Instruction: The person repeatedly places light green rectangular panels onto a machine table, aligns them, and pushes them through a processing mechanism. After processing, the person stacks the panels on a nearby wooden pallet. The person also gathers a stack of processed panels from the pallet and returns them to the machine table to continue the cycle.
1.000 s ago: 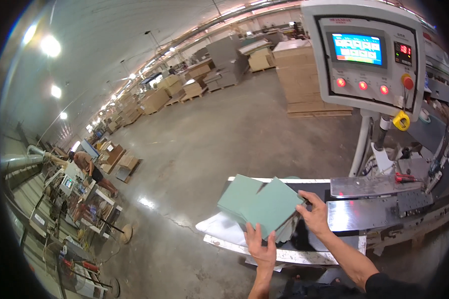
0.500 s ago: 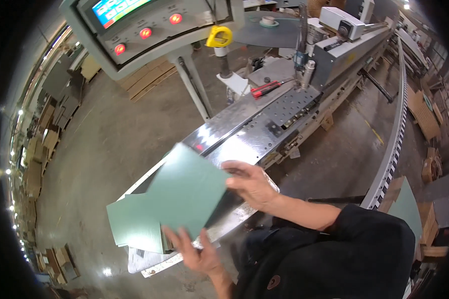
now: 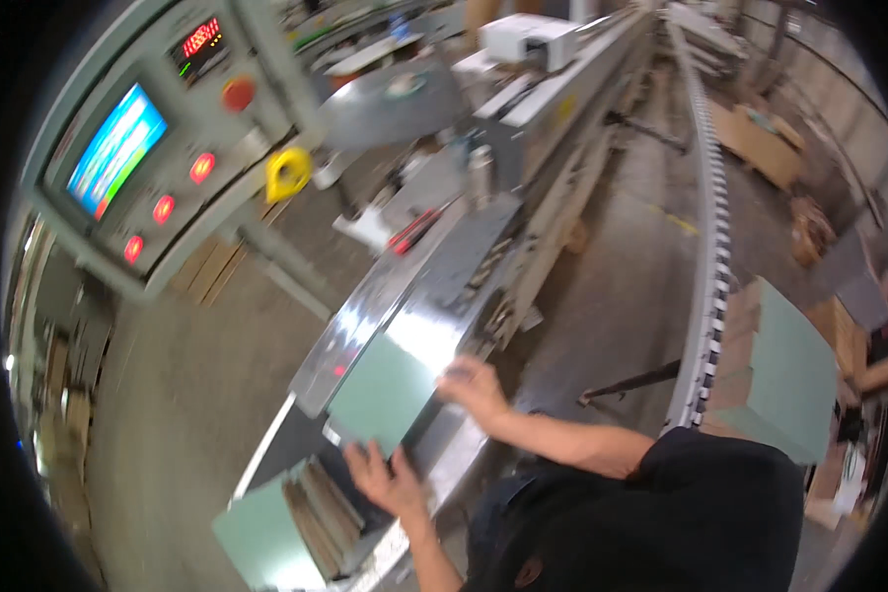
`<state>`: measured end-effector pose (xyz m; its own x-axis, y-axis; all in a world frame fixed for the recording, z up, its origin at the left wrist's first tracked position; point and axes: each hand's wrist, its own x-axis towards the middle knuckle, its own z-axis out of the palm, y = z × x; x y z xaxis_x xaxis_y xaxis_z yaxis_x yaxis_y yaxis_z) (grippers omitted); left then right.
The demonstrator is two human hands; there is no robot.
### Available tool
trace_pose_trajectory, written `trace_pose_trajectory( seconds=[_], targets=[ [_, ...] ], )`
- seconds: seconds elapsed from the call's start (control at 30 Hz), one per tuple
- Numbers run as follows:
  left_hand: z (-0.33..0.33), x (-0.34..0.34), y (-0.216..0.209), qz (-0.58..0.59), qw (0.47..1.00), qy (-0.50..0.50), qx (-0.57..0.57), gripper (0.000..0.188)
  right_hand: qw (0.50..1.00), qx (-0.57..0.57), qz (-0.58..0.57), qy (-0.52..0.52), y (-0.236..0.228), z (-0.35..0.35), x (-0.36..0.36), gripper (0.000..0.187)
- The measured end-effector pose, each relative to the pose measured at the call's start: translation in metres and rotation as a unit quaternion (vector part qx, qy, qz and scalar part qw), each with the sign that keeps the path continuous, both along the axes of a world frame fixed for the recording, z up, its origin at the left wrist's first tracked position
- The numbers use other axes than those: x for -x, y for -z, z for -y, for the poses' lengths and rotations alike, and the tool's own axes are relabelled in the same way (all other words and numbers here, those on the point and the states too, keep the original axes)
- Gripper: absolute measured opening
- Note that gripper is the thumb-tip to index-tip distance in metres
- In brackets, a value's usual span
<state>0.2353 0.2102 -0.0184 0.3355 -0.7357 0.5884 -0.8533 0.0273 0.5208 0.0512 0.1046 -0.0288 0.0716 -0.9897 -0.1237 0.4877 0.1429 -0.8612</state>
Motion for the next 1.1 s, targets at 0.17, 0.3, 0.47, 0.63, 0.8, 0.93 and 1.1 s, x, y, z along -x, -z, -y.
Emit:
trace_pose_trajectory(
  seconds=[0.17, 0.3, 0.47, 0.63, 0.8, 0.93, 1.1],
  targets=[
    [-0.004, -0.009, 0.014, 0.06, 0.997, -0.012, -0.047, 0.045, 0.974, 0.094, -0.201, 0.047, 0.013, -0.032, -0.001, 0.045],
    [0.003, 0.0, 0.012, 0.07, 0.995, -0.02, -0.068, 0.046, 0.96, 0.088, -0.256, -0.066, 0.002, -0.058, -0.016, 0.066],
    [0.004, -0.007, 0.015, 0.106, 0.992, -0.005, -0.069, 0.045, 0.916, 0.151, -0.37, -0.037, 0.0, -0.055, -0.024, 0.065],
    [0.031, 0.024, 0.004, 0.069, 0.994, 0.036, -0.074, 0.041, 0.887, 0.206, -0.412, 0.025, -0.013, -0.026, -0.001, 0.06],
    [0.07, 0.065, 0.0, 0.053, 0.994, 0.077, -0.063, 0.039, 0.899, 0.188, -0.395, 0.015, -0.023, 0.01, 0.042, 0.06],
    [0.102, 0.096, 0.003, 0.063, 0.992, 0.094, -0.055, 0.039, 0.907, 0.168, -0.387, 0.025, -0.023, 0.041, 0.075, 0.055],
    [0.15, 0.147, 0.0, 0.08, 0.99, 0.101, -0.054, 0.036, 0.911, 0.174, -0.369, 0.061, -0.016, 0.084, 0.123, 0.052]
  ],
)
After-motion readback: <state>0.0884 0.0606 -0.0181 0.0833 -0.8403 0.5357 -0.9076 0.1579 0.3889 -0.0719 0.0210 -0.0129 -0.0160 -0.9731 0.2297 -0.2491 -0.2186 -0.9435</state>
